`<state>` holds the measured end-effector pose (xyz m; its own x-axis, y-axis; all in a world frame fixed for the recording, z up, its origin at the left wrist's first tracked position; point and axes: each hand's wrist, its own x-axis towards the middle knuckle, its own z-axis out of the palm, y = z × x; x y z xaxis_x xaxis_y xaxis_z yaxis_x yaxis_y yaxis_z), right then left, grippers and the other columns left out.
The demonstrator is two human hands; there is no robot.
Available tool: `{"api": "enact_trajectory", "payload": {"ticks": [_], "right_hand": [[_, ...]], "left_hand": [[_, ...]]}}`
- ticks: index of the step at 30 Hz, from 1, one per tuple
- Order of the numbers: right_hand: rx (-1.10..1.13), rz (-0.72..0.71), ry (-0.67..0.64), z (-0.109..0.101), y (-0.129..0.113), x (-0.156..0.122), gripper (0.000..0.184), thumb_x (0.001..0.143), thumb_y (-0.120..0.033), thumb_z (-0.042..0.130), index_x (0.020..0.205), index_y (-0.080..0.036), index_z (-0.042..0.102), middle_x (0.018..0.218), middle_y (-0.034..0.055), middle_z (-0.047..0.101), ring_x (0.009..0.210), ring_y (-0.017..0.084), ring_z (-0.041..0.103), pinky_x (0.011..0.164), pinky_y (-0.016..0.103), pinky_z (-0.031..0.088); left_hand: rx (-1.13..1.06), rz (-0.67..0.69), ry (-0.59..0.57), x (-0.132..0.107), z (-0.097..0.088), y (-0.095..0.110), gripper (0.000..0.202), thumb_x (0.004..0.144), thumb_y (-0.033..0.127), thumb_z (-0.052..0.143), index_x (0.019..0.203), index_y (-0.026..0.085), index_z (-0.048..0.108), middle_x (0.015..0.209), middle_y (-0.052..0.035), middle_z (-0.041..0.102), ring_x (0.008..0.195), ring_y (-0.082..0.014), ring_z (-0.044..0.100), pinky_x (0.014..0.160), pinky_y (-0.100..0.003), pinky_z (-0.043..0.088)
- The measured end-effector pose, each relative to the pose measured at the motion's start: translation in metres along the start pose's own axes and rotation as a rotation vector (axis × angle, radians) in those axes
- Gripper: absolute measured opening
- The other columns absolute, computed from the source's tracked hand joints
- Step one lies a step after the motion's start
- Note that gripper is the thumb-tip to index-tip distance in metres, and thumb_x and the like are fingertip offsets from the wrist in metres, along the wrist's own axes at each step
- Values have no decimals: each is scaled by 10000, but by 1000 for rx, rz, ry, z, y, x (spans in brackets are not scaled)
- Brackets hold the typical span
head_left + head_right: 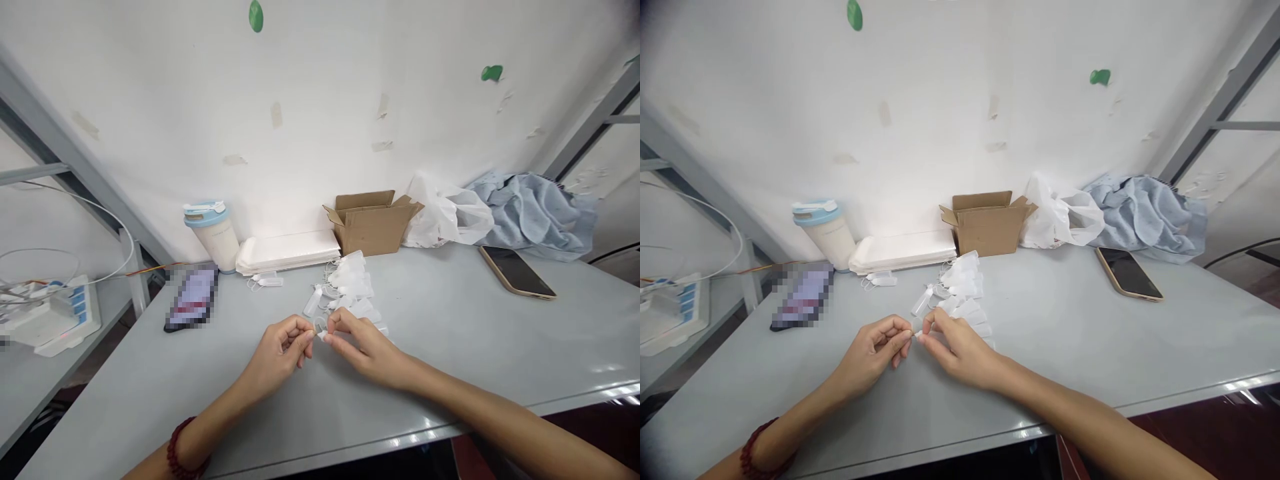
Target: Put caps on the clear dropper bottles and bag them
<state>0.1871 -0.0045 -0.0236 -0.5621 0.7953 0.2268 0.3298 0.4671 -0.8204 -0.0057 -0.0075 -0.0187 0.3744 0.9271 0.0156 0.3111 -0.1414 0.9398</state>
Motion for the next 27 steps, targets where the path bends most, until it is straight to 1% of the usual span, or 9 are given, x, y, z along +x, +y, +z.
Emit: {"api": "enact_trajectory", "payload": {"ticks": [6, 9, 12, 14, 16, 20, 23, 27], "right_hand": [[4, -10, -2, 1, 1, 0, 100, 929, -298, 403, 886, -208, 402, 663, -51, 436, 599, 112, 396, 587, 236, 294], [8, -31, 16, 2, 0, 1, 88, 927, -283, 405, 886, -206, 401, 679, -44, 451, 617, 115, 411, 598, 236, 304], [45, -65, 48, 3, -3, 3, 63, 929, -254, 396, 890, -203, 395, 725, -29, 492, 641, 114, 434, 608, 235, 314], [55, -71, 72, 4, -6, 3, 59, 926, -244, 401, 884, -203, 399, 732, -28, 485, 642, 112, 431, 606, 233, 313], [54, -59, 90, 3, -7, 4, 67, 925, -248, 405, 873, -204, 405, 718, -33, 457, 634, 111, 420, 598, 231, 308], [78, -44, 101, 2, -5, 4, 85, 935, -268, 392, 879, -205, 405, 701, -40, 443, 616, 106, 404, 586, 228, 304], [85, -54, 96, 1, -5, 4, 83, 934, -266, 397, 878, -205, 403, 712, -38, 462, 627, 105, 410, 592, 227, 306], [75, -59, 72, 2, -5, 3, 65, 929, -248, 403, 883, -203, 397, 724, -33, 500, 636, 107, 426, 602, 230, 317]], "left_hand": [[-11, -3, 3, -2, 4, 0, 204, 868, 315, 470, 746, 162, 529, 576, 44, 512, 473, -77, 462, 495, -209, 387], [-9, 24, 17, -2, 3, 2, 183, 855, 313, 495, 761, 163, 540, 571, 41, 515, 483, -84, 469, 494, -211, 402], [0, 61, 18, 0, -5, 7, 148, 817, 304, 558, 853, 161, 575, 600, 25, 546, 547, -109, 508, 519, -223, 434], [0, 69, 20, 2, -12, 9, 207, 791, 296, 592, 949, 162, 585, 646, 12, 571, 595, -123, 526, 538, -233, 451], [-5, 54, 17, 3, -17, 11, 263, 774, 298, 613, 999, 163, 589, 672, 6, 582, 612, -129, 528, 548, -241, 461], [-9, 34, -2, 5, -20, 11, 225, 799, 326, 586, 946, 158, 611, 649, 6, 577, 583, -123, 525, 546, -244, 460], [14, 40, -7, 4, -18, 10, 197, 842, 334, 531, 882, 162, 617, 640, 9, 583, 539, -105, 515, 554, -239, 446], [36, 58, -19, 1, -15, 8, 189, 862, 326, 508, 836, 168, 608, 648, 12, 585, 533, -98, 513, 556, -232, 430]]}}
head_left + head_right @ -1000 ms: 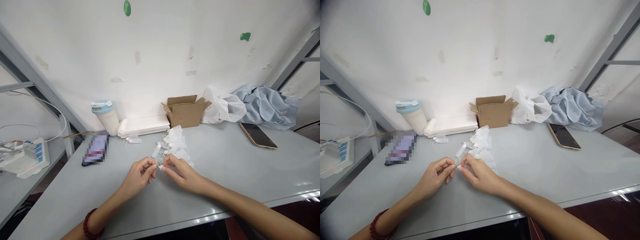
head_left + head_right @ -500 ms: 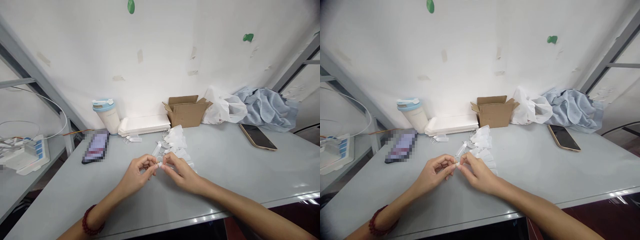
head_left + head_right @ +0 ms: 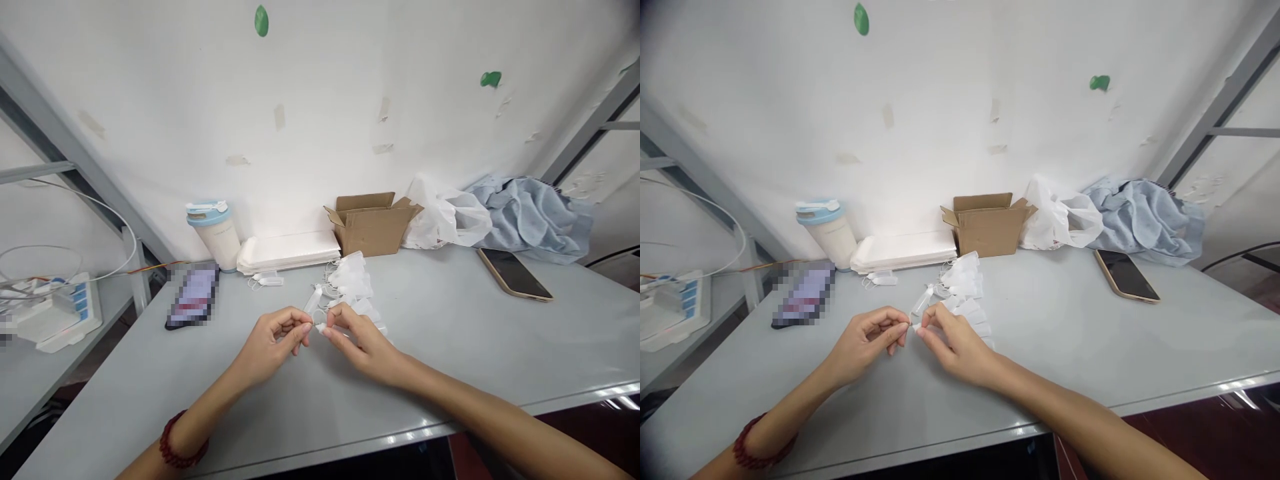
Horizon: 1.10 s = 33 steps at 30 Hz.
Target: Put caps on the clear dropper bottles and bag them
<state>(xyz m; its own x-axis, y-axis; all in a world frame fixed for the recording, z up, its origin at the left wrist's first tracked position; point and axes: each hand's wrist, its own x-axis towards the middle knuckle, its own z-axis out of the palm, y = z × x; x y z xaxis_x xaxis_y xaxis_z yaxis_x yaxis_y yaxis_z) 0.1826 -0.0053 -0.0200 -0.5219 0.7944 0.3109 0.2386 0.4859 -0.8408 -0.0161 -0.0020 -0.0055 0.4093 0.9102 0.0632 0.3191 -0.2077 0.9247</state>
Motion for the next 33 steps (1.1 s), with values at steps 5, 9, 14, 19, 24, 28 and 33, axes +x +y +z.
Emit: {"api": "enact_trajectory", "payload": {"ticks": [5, 9, 14, 19, 24, 28, 33], "right_hand": [[-30, 13, -41, 1, 2, -4, 57, 933, -255, 392, 908, -204, 396, 729, -25, 535, 636, 116, 459, 601, 235, 328], [-77, 25, -60, 3, 3, -4, 63, 932, -262, 384, 925, -202, 405, 790, 7, 575, 686, 136, 499, 631, 256, 356], [-130, 18, -44, 2, 1, 0, 126, 924, -292, 403, 996, -189, 418, 780, 22, 582, 731, 162, 529, 700, 309, 406], [-215, 14, 52, -5, 0, 0, 295, 906, -278, 449, 1178, -198, 368, 1116, 103, 563, 976, 203, 529, 750, 325, 434], [-498, -54, 14, -2, 4, 2, 247, 895, -219, 451, 1134, -160, 443, 1044, 121, 581, 950, 234, 518, 781, 367, 411], [-775, -146, -91, 5, 10, 4, 189, 913, -220, 422, 1065, -148, 508, 919, 113, 610, 846, 238, 522, 735, 365, 365], [-1000, -284, -59, 6, 13, 17, 211, 913, -225, 434, 1085, -147, 529, 853, 108, 605, 821, 241, 514, 724, 351, 311]], "left_hand": [[65, 46, -8, -2, 5, -1, 181, 870, 296, 492, 803, 167, 601, 617, 14, 576, 525, -102, 511, 557, -227, 426], [140, 82, 10, -2, 4, 2, 184, 850, 293, 506, 774, 171, 622, 608, 2, 586, 528, -116, 522, 562, -232, 430], [105, -53, -105, 1, -18, 4, 206, 806, 352, 553, 761, 182, 660, 626, -8, 596, 558, -135, 528, 568, -240, 441], [91, -154, 103, 10, -62, -5, 231, 734, 407, 613, 687, 183, 645, 594, 4, 571, 543, -138, 508, 585, -257, 443], [104, -334, 355, 22, -84, -31, 274, 658, 422, 645, 632, 153, 601, 571, 5, 554, 483, -108, 484, 511, -241, 431], [201, -385, 442, 29, -83, -57, 325, 628, 438, 628, 736, 131, 630, 554, 9, 551, 419, -106, 456, 385, -217, 348], [300, -373, 482, 31, -79, -62, 305, 627, 447, 612, 703, 152, 619, 516, 25, 558, 384, -117, 457, 373, -223, 324]]}}
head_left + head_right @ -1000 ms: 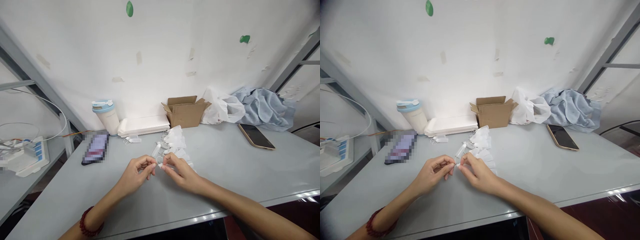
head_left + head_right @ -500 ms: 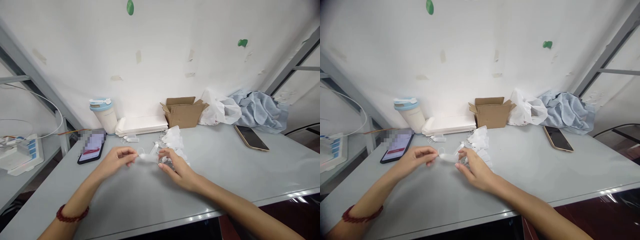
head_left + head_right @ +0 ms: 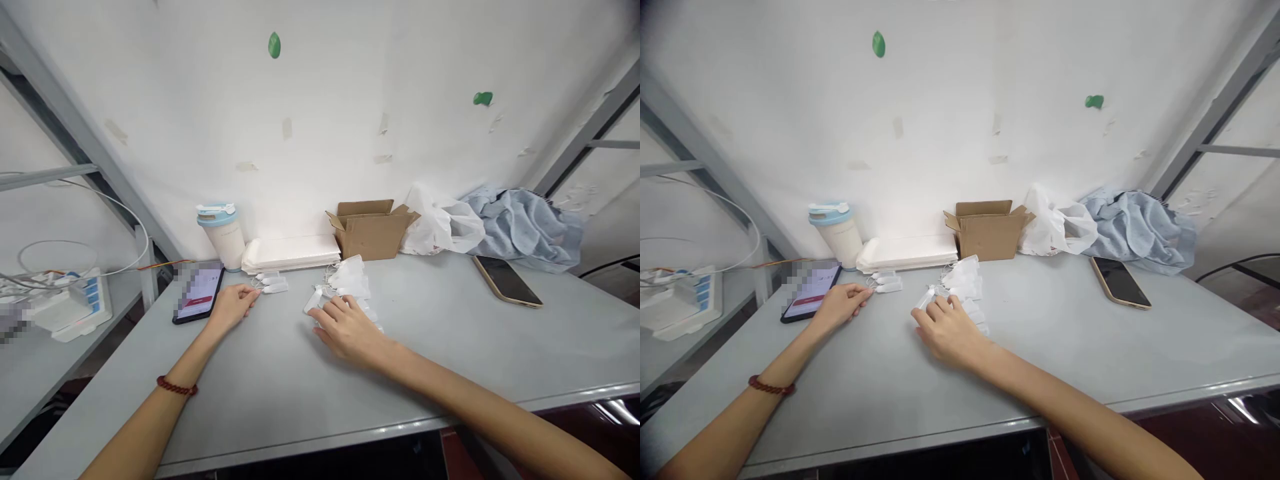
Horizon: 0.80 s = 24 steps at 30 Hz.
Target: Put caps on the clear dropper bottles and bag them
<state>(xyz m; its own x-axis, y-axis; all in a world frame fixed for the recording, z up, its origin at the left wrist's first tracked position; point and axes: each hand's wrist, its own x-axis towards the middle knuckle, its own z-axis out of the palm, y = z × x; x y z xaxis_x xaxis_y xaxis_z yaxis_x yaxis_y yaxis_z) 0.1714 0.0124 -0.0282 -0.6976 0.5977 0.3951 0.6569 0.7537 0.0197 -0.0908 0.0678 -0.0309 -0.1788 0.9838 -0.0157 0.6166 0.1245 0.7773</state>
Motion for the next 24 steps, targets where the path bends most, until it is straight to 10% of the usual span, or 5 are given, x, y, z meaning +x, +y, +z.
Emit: {"api": "enact_trajectory", "payload": {"ticks": [13, 24], "right_hand": [[-152, 156, -243, 7, 2, 43, 393, 959, -413, 324, 983, -174, 635, 831, 148, 671, 850, 268, 591, 714, 346, 308], [-75, 226, -226, 7, -1, 40, 299, 950, -312, 385, 919, -157, 638, 762, 117, 667, 768, 233, 589, 688, 329, 294]], "left_hand": [[220, 147, 96, -4, 2, 5, 222, 710, 385, 535, 591, 196, 534, 480, 19, 568, 504, -187, 547, 539, -267, 366], [273, 394, -125, -17, 12, 13, 293, 806, 413, 473, 901, 187, 634, 569, 28, 586, 549, -161, 536, 552, -237, 376]]}}
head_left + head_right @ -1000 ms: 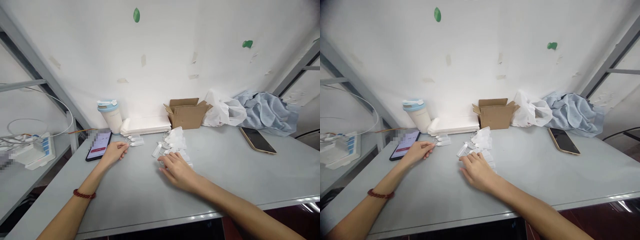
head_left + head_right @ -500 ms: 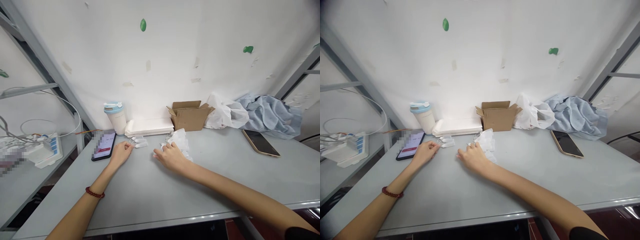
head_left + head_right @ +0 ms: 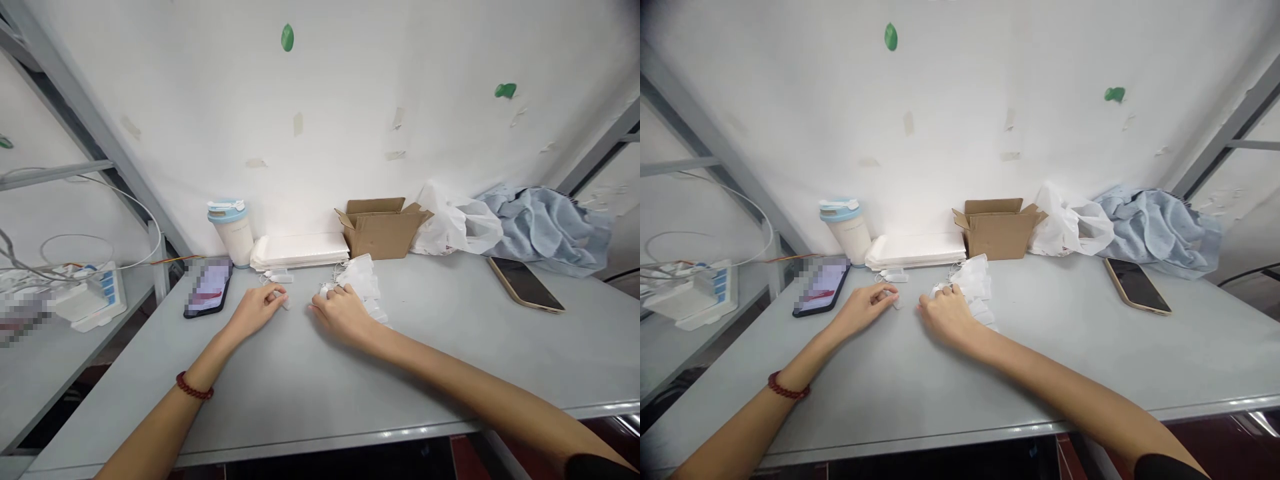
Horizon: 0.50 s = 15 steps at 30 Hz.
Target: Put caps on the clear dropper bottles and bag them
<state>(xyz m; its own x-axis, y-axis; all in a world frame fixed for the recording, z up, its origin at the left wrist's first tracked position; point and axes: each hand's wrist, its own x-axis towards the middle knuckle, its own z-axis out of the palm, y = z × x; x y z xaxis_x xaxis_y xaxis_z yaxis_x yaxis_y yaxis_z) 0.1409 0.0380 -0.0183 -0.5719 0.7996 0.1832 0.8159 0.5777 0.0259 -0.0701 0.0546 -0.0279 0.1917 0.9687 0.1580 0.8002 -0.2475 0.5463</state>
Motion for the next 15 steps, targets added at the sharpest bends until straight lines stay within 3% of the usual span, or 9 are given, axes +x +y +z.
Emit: {"api": "enact_trajectory", "payload": {"ticks": [2, 7, 10, 15], "right_hand": [[50, -4, 74, -1, 5, -5, 278, 947, -290, 385, 916, -161, 629, 733, 92, 651, 733, 207, 569, 674, 311, 289], [237, -146, 415, -2, 29, -27, 209, 912, -203, 402, 908, -163, 606, 713, 57, 602, 692, 175, 511, 665, 293, 305], [368, -120, 528, -6, 39, -36, 153, 892, -169, 435, 925, -169, 585, 712, 35, 606, 676, 159, 515, 669, 290, 323], [494, -81, 619, -9, 37, -37, 125, 878, -165, 455, 925, -183, 569, 700, 16, 605, 661, 148, 528, 675, 289, 344]], "left_hand": [[26, -8, 23, 1, 3, -2, 313, 816, 421, 458, 915, 189, 644, 570, 19, 590, 565, -174, 543, 571, -249, 380], [70, -64, 121, 2, 4, -7, 343, 845, 419, 405, 933, 172, 626, 685, -34, 645, 666, -217, 588, 635, -293, 393], [62, -52, 140, 1, 0, -8, 278, 831, 364, 418, 944, 168, 580, 735, -34, 645, 658, -199, 584, 633, -292, 403], [30, 7, 51, -3, -1, -3, 95, 747, 256, 473, 756, 190, 541, 568, 34, 564, 514, -146, 517, 517, -243, 390]]}}
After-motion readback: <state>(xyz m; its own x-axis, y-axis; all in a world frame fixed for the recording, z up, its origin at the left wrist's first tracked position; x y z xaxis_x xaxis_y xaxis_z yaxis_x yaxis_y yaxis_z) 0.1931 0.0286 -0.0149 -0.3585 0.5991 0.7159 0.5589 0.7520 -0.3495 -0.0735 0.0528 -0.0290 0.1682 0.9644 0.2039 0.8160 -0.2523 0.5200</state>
